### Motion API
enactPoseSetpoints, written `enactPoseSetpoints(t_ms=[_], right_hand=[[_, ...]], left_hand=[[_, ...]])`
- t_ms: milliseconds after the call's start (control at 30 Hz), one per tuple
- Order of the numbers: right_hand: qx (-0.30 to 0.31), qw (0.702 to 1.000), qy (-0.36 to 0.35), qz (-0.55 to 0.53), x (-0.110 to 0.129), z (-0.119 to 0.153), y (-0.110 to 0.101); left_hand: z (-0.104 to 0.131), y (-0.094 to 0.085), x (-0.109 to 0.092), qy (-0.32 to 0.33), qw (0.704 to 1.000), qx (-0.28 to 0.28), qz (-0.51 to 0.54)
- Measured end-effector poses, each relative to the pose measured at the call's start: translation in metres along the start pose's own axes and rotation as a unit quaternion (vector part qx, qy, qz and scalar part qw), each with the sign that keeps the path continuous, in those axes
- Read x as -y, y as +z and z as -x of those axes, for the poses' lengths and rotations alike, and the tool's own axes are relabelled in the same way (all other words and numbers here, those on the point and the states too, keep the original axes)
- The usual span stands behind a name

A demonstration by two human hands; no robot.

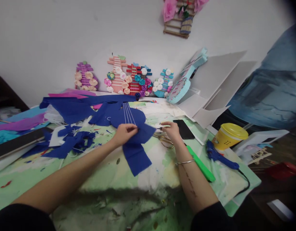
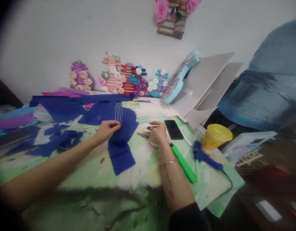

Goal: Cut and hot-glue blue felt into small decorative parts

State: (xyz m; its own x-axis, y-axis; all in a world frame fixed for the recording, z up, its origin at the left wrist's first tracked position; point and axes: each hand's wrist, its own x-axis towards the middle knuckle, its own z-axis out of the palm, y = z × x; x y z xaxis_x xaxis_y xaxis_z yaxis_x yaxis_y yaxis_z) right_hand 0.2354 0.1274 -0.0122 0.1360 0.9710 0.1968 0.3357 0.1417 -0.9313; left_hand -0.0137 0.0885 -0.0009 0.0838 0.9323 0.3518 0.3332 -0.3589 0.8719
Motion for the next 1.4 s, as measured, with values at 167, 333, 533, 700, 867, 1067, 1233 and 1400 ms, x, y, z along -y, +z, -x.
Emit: enactPoseSetpoints(t_ms=[167, 333, 533, 700, 867, 1067, 1233, 1400], right_hand=[[0.088, 0.990, -0.025, -0.112, 0.023, 0.020, 0.003], [0.272, 0.953, -0.044, -0.125, 0.033, 0.064, 0.016], [0.329, 0.940, -0.093, -0.011, 0.017, 0.111, 0.023], [0.312, 0.931, -0.176, 0.063, 0.012, 0.122, 0.023], [0.317, 0.921, -0.214, 0.078, 0.013, 0.126, 0.023], [0.310, 0.918, -0.226, 0.104, 0.016, 0.130, 0.021], [0.319, 0.911, -0.248, 0.089, 0.014, 0.129, 0.021], [0.332, 0.901, -0.265, 0.095, 0.013, 0.128, 0.021]], left_hand=[[-0.030, -0.023, 0.018, -0.086, 0.990, -0.103, 0.047], [-0.037, -0.036, 0.031, -0.120, 0.982, -0.138, 0.052], [-0.043, -0.048, 0.038, -0.132, 0.976, -0.174, 0.002], [-0.036, -0.051, 0.033, -0.121, 0.968, -0.212, -0.061], [0.027, -0.033, -0.008, 0.055, 0.948, -0.239, -0.205], [0.131, -0.002, -0.033, 0.198, 0.956, -0.021, -0.214], [0.164, 0.008, -0.014, 0.209, 0.950, 0.026, -0.229], [0.165, 0.009, -0.010, 0.188, 0.956, 0.010, -0.224]])
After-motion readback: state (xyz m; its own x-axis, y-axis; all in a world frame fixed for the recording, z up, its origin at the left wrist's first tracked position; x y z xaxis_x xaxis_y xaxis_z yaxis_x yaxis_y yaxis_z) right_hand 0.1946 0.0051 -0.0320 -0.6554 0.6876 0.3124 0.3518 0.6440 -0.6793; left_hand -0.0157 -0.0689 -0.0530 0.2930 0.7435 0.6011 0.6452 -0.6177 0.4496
